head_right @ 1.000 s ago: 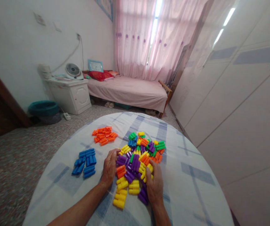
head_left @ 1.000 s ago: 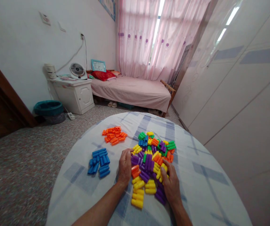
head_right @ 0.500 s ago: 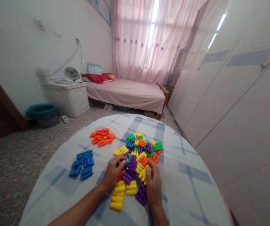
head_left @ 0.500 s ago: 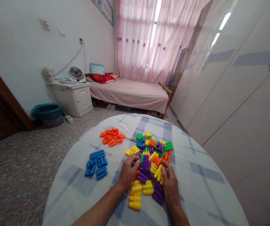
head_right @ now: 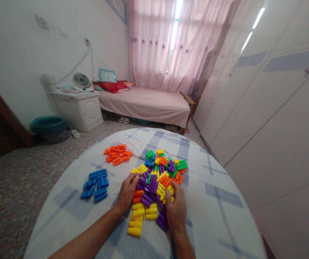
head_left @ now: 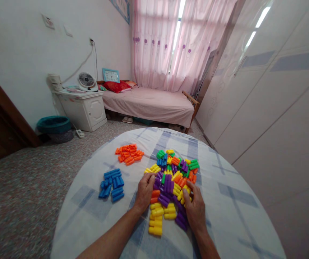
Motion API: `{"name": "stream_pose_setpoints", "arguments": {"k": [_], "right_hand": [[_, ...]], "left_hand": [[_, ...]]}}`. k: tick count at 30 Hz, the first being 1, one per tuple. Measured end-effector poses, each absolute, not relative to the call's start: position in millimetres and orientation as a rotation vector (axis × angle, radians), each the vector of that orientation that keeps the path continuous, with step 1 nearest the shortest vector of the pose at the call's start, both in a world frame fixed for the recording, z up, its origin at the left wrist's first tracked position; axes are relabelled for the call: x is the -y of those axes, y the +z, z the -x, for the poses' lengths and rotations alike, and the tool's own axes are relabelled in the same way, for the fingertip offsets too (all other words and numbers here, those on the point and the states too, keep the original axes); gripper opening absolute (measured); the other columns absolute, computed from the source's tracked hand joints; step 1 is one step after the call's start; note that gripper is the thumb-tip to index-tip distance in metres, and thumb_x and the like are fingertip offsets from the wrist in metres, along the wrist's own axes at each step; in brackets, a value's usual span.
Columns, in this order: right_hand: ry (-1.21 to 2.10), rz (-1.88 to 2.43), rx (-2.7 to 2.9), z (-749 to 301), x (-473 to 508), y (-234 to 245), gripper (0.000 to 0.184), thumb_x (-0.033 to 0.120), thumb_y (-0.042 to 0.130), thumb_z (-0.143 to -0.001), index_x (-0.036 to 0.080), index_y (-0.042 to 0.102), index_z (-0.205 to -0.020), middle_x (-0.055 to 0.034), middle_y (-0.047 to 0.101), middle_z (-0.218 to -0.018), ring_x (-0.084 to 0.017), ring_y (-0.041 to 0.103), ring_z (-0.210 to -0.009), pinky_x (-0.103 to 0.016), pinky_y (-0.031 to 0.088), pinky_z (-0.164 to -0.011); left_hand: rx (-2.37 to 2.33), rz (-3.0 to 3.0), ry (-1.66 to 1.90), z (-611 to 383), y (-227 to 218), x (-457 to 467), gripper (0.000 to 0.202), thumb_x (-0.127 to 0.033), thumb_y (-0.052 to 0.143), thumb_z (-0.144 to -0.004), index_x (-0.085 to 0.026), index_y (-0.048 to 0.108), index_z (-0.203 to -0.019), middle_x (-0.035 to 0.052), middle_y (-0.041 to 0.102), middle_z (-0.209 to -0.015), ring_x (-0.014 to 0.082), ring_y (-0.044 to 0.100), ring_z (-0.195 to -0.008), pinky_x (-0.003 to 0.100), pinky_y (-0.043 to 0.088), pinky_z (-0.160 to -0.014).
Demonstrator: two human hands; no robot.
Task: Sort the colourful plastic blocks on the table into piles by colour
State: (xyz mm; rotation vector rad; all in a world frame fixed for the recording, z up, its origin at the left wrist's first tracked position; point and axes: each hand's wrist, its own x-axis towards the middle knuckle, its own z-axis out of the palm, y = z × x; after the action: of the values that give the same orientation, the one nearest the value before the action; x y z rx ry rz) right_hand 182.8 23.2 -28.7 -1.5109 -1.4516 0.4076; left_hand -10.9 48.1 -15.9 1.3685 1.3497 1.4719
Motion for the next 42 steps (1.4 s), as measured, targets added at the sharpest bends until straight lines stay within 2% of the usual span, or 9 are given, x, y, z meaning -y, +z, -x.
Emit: {"name": "stream_pose_setpoints", "arguments": {"k": [5, 16, 19, 22, 28, 32, 36, 38, 42], "right_hand": [[0.428, 1.493, 1.456, -181, -23, -26, 0.04, 0.046, 0.049, -0.081, 0.018, 0.058, -0.108, -0.0091, 0.06, -0.107, -0.024, 0.055, -0.102, -0.041, 0.042, -0.092], [0.513, 1.481, 1.433, -183, -24, -29, 0.041, 0.044, 0.048, -0.082, 0.019, 0.057, -0.113, -0.0082, 0.06, -0.115, -0.023, 0.054, -0.108, -0.04, 0.04, -0.096], [0.516, 1.465, 1.465, -182, -24, -28, 0.041, 0.041, 0.049, -0.082, 0.019, 0.056, -0.116, -0.0079, 0.059, -0.117, -0.023, 0.054, -0.109, -0.04, 0.04, -0.096], [0.489, 1.467, 1.47, -180, -24, -28, 0.041, 0.041, 0.049, -0.081, 0.019, 0.056, -0.115, -0.0081, 0.059, -0.115, -0.023, 0.054, -0.107, -0.04, 0.041, -0.096], [0.476, 1.489, 1.469, -179, -25, -26, 0.041, 0.041, 0.048, -0.082, 0.018, 0.055, -0.115, -0.0089, 0.058, -0.115, -0.023, 0.053, -0.108, -0.041, 0.039, -0.097], [0.466, 1.494, 1.462, -178, -25, -26, 0.042, 0.041, 0.047, -0.082, 0.017, 0.055, -0.115, -0.0091, 0.058, -0.114, -0.023, 0.054, -0.107, -0.041, 0.04, -0.096], [0.473, 1.496, 1.464, -177, -25, -26, 0.042, 0.041, 0.045, -0.082, 0.017, 0.054, -0.116, -0.009, 0.058, -0.114, -0.023, 0.053, -0.108, -0.04, 0.04, -0.096], [0.477, 1.498, 1.464, -177, -25, -26, 0.043, 0.04, 0.045, -0.082, 0.016, 0.054, -0.117, -0.0092, 0.058, -0.114, -0.023, 0.053, -0.108, -0.04, 0.039, -0.097], [0.472, 1.499, 1.46, -177, -25, -25, 0.042, 0.04, 0.045, -0.082, 0.017, 0.055, -0.116, -0.0088, 0.059, -0.113, -0.023, 0.054, -0.106, -0.039, 0.041, -0.096]], "left_hand": [[-1.344, -1.513, 1.397, 6, -21, -45, 0.024, -0.03, 0.057, -0.077, -0.018, 0.064, -0.097, 0.0051, 0.065, -0.095, 0.0188, 0.061, -0.088, 0.032, 0.048, -0.08], [-1.272, -1.565, 1.341, 8, -12, -38, 0.023, -0.031, 0.048, -0.084, -0.018, 0.065, -0.091, 0.0048, 0.065, -0.091, 0.0175, 0.06, -0.088, 0.029, 0.048, -0.078], [-1.274, -1.688, 1.321, 6, -15, -35, 0.02, -0.026, 0.057, -0.078, -0.019, 0.064, -0.094, 0.0042, 0.064, -0.095, 0.018, 0.059, -0.093, 0.031, 0.046, -0.084], [-1.286, -1.725, 1.329, 6, -19, -35, 0.027, -0.018, 0.059, -0.073, -0.02, 0.062, -0.099, 0.0039, 0.063, -0.1, 0.0182, 0.058, -0.097, 0.032, 0.045, -0.088], [-1.346, -1.535, 1.384, 9, -25, -40, 0.028, -0.014, 0.051, -0.076, -0.018, 0.061, -0.102, 0.0047, 0.064, -0.1, 0.0179, 0.06, -0.096, 0.032, 0.047, -0.086], [-1.378, -1.584, 1.442, 10, -27, -40, 0.033, -0.014, 0.051, -0.077, -0.02, 0.058, -0.108, 0.005, 0.061, -0.109, 0.018, 0.057, -0.104, 0.035, 0.044, -0.095], [-1.522, -1.818, 1.476, 11, -18, -31, 0.03, -0.013, 0.05, -0.078, -0.021, 0.059, -0.106, 0.0059, 0.058, -0.113, 0.0192, 0.051, -0.112, 0.037, 0.039, -0.101], [-1.573, -1.947, 1.378, 14, -9, -24, 0.027, -0.015, 0.049, -0.08, -0.02, 0.059, -0.104, 0.0062, 0.059, -0.111, 0.0196, 0.052, -0.109, 0.037, 0.04, -0.098], [-1.6, -2.211, 0.887, 23, 7, -10, 0.021, -0.02, 0.05, -0.081, -0.021, 0.061, -0.099, 0.0055, 0.062, -0.099, 0.0205, 0.056, -0.097, 0.035, 0.045, -0.087]]}}
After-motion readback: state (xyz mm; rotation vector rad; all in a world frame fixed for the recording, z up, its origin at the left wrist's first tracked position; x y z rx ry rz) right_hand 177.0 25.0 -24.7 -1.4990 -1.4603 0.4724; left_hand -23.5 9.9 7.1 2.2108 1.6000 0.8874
